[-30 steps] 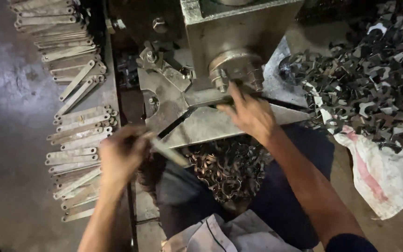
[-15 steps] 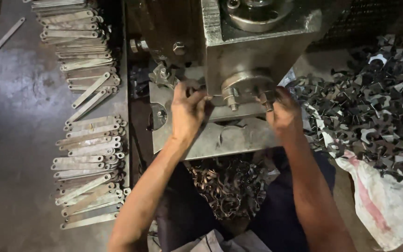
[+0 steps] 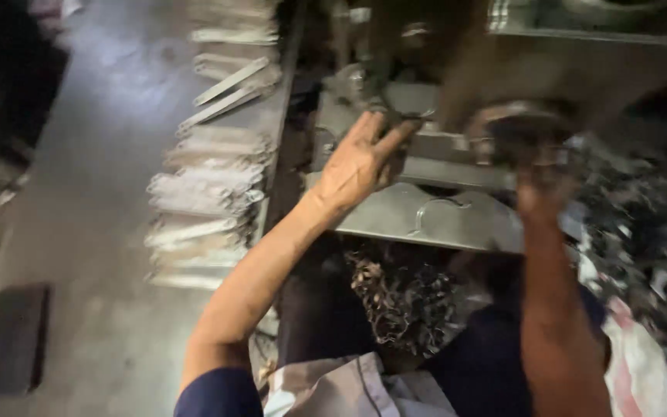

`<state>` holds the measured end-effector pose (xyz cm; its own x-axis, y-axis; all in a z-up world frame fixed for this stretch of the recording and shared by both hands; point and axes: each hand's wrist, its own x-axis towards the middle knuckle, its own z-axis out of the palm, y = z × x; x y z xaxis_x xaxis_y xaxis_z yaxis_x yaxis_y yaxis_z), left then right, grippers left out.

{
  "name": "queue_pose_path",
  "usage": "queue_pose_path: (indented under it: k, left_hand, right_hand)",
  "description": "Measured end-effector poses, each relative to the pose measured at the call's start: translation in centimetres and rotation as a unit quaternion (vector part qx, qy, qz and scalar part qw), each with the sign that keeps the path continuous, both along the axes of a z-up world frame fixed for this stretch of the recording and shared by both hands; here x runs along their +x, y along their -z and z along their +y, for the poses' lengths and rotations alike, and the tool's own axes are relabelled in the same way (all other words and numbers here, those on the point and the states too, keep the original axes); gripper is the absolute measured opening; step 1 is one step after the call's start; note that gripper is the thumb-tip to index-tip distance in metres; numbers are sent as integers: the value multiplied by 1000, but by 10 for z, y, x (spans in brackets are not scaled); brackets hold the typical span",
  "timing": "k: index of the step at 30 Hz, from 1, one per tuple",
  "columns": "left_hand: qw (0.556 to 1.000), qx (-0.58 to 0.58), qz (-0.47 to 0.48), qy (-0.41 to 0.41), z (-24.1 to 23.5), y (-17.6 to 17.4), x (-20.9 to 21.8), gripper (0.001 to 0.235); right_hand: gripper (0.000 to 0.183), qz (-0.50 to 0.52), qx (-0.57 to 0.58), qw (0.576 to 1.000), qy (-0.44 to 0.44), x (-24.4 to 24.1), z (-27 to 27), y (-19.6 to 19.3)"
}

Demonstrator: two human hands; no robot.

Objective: Feeding metal strips into a manual stamping press to punch holes or shape components.

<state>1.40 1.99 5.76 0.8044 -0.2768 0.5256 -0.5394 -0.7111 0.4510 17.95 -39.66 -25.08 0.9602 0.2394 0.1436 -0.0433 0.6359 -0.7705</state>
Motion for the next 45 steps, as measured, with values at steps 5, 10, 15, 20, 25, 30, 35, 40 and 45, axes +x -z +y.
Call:
queue_pose_path:
  k: [5,10,15,20,25,30,35,40,45]
  left_hand:
    - [985,134,-46,-97,107,35,-78,47]
    - [924,-15,145,-355,206,23,-155,43]
    - [918,45,142,-367,250,30,-161,43]
    - [909,-63,189,-366,264,41,-160,32]
    - [916,186,13,-355,278,49,-177,10]
    - [962,-15,-7,-271,206,-36,-175,22]
    - [971,-82,120,-188,100,-41,-101,22]
    - [919,-303,247,-51,12,22,-16,22]
    - [876,-434,186,-97,-36,54,28,14]
  right_hand:
    - [31,-39,-563,803,190,-135,-6,-162]
    - [39,-54,-807,587,39,-165,38,-231]
    - [44,-137,-729,665,89,-205,53,-205]
    - [34,-170,-743,631,146,-217,62,-212]
    - [34,-112,-689,705,129,-211,67,-222]
    - [26,-95,-699,708,17,-215,109,-244]
    - [43,-364,-708,589,140,-160,161,-260]
    - [43,-214,-759,614,12,-136,146,-246]
    - [26,-52,-413,908,-48,-145,102,-239]
